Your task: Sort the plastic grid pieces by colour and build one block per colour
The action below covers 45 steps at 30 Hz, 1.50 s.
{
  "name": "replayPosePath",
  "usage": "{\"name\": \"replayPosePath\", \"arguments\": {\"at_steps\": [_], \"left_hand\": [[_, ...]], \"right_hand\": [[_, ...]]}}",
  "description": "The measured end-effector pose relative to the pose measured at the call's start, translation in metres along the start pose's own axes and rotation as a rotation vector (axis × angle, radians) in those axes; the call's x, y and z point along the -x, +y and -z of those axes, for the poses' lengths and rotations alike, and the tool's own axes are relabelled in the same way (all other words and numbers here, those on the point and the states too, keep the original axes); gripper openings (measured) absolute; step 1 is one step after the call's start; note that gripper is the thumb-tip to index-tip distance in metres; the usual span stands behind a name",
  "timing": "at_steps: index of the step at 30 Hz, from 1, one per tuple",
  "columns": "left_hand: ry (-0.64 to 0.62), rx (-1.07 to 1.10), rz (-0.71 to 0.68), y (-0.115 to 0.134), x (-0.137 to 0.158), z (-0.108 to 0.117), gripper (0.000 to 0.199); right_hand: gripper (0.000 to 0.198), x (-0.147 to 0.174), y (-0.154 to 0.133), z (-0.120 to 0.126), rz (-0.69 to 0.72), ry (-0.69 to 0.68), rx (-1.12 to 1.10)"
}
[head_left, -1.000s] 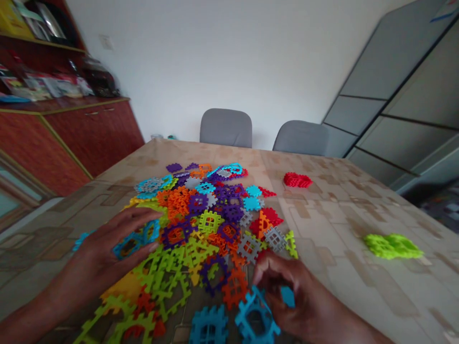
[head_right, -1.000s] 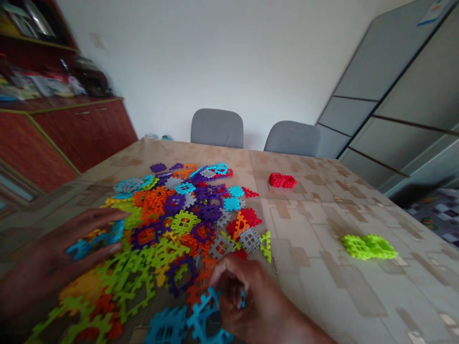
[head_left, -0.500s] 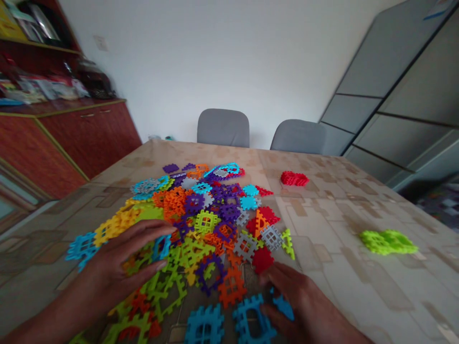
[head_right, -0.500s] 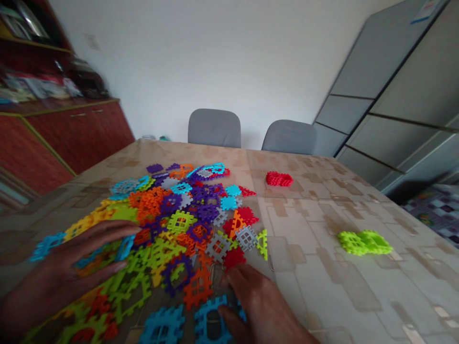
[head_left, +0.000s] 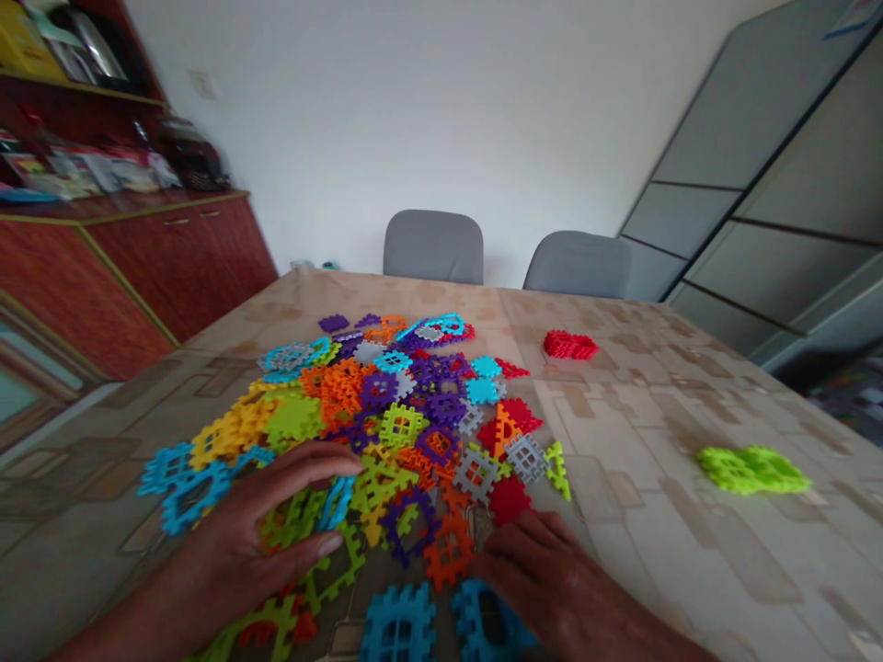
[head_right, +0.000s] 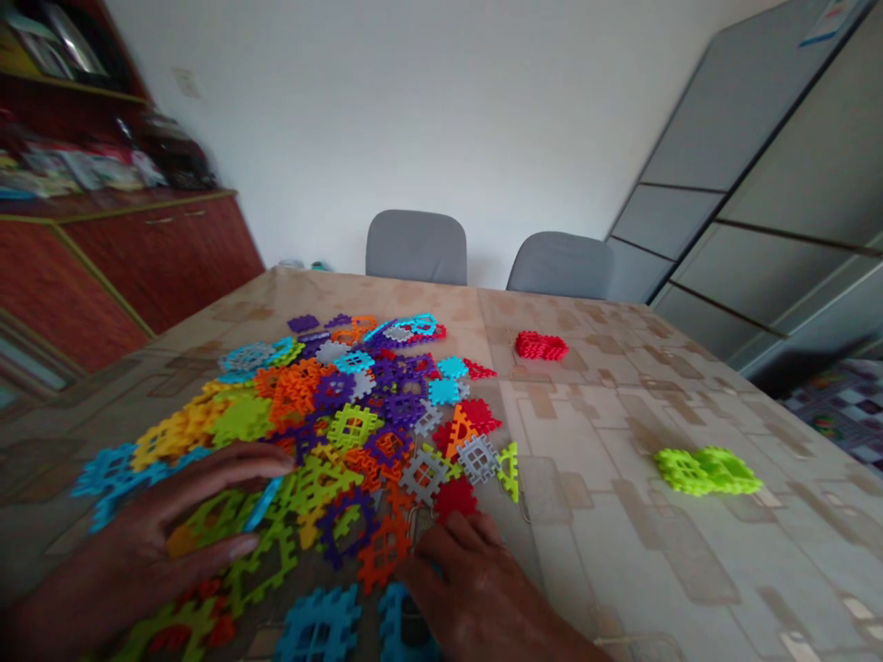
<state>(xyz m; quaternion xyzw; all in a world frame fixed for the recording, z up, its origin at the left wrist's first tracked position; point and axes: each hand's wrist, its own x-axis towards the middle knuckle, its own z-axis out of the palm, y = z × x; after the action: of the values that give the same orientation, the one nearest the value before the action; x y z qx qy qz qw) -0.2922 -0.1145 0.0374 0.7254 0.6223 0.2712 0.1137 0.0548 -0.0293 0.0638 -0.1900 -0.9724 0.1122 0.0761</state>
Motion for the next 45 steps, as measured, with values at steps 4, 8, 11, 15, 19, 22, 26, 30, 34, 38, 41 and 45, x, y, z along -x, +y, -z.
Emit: {"name": "replayPosePath", "arguments": {"at_steps": [4, 8, 11, 15, 19, 22, 26, 30, 34, 38, 41, 45], "left_hand": [[0.046, 0.016, 0.007, 0.003, 0.001, -0.006, 0.043], [0.117, 0.026, -0.005, 0.007, 0.002, -0.014, 0.041], [0.123, 0.009, -0.038, 0.009, 0.0, -0.014, 0.039], [0.087, -0.006, -0.041, 0.014, -0.001, -0.009, 0.039], [0.079, 0.052, 0.011, 0.02, -0.001, -0.009, 0.037], [0.099, 0.097, 0.036, 0.022, 0.0, -0.012, 0.036], [0.102, 0.118, 0.054, 0.02, 0.0, -0.013, 0.037], [0.099, 0.142, 0.071, 0.02, -0.001, -0.014, 0.036], [0.105, 0.149, 0.074, 0.02, -0.002, -0.015, 0.036], [0.066, 0.145, 0.038, 0.021, -0.003, -0.012, 0.035], [0.007, 0.232, 0.008, 0.022, -0.001, -0.008, 0.035], [-0.025, 0.547, 0.057, 0.024, 0.003, -0.01, 0.033]], "right_hand": [[0.047, 0.001, -0.002, 0.006, -0.098, 0.034, -0.036], [0.044, -0.004, -0.005, 0.007, -0.191, -0.03, -0.072], [0.044, -0.006, -0.005, 0.014, -0.113, -0.064, -0.1], [0.043, -0.007, -0.005, 0.013, 0.072, -0.093, -0.092], [0.043, -0.009, -0.006, -0.005, 0.052, -0.066, -0.03], [0.046, -0.008, -0.007, -0.007, 0.033, -0.092, -0.046], [0.073, 0.0, -0.009, -0.001, -0.075, -0.023, -0.02], [0.085, 0.004, -0.011, -0.013, -0.191, 0.027, 0.099], [0.084, 0.004, -0.008, -0.014, -0.192, 0.033, 0.111], [0.064, 0.005, -0.004, 0.006, -0.04, 0.011, 0.03], [0.052, 0.001, -0.006, 0.013, 0.03, -0.074, -0.027], [0.051, -0.005, -0.01, 0.004, 0.013, -0.089, -0.073]]}}
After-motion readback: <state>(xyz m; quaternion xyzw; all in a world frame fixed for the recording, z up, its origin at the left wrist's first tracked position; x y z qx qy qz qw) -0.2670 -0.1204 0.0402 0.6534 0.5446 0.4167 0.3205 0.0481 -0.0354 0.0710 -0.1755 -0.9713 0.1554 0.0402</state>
